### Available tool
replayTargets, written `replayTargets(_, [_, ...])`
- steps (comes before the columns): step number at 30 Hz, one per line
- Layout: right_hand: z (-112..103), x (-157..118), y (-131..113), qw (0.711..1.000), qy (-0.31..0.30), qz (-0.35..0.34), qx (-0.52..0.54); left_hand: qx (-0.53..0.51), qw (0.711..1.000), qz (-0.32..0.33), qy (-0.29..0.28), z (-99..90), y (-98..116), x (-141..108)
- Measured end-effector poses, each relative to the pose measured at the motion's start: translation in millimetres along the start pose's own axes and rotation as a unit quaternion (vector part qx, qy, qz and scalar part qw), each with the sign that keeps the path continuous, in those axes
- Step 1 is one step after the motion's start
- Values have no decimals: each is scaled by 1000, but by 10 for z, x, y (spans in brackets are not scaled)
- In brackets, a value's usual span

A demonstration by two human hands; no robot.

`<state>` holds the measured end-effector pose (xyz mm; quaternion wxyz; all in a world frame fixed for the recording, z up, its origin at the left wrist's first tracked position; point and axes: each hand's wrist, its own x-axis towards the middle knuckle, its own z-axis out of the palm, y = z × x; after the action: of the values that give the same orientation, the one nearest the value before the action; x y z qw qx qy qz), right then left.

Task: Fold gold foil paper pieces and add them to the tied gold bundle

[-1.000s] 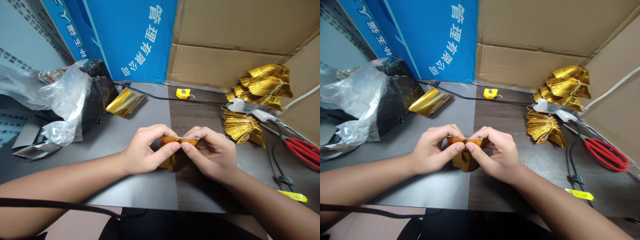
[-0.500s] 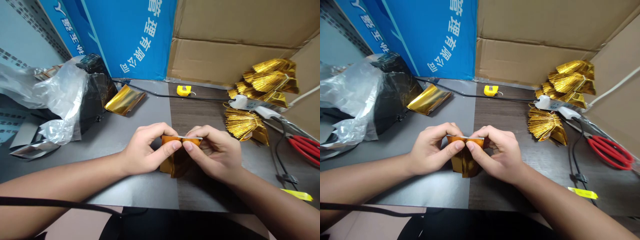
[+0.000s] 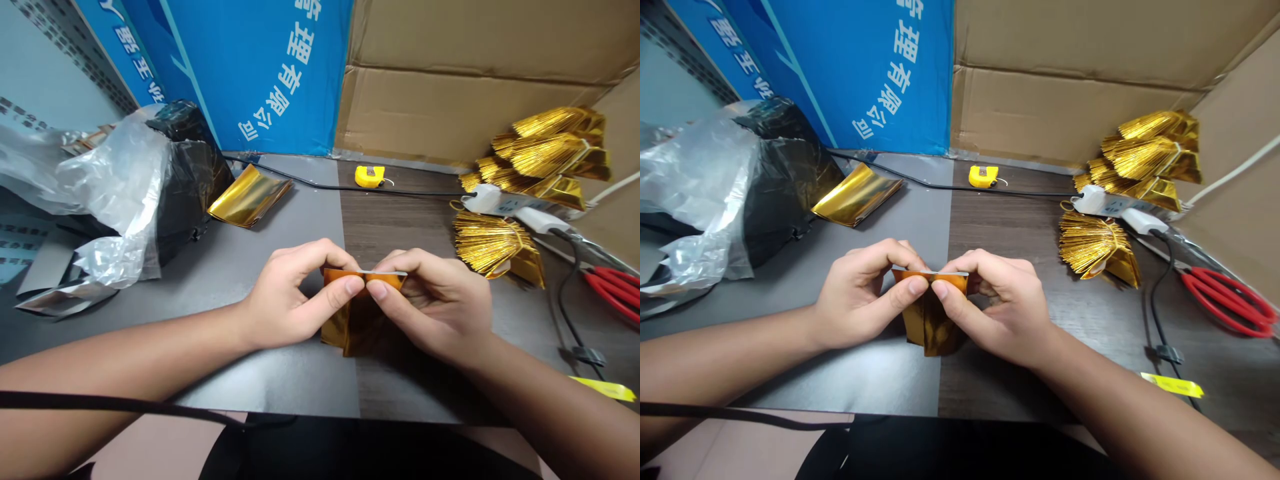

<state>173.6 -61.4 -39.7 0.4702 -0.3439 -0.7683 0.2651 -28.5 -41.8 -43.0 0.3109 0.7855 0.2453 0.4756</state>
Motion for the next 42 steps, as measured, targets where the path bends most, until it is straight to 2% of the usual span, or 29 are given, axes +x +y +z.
replayTargets(7, [-4, 2, -5, 1000, -8, 22, -1, 1, 1000, -4, 0, -4, 3, 5])
replayTargets(33, [-4, -3, 11, 1000, -7, -23, -4, -10, 1000, 7, 0, -2, -4, 4])
replayTargets(42, [5, -9, 0, 1000, -5, -27, -2, -47, 998, -31, -6, -6, -9, 3])
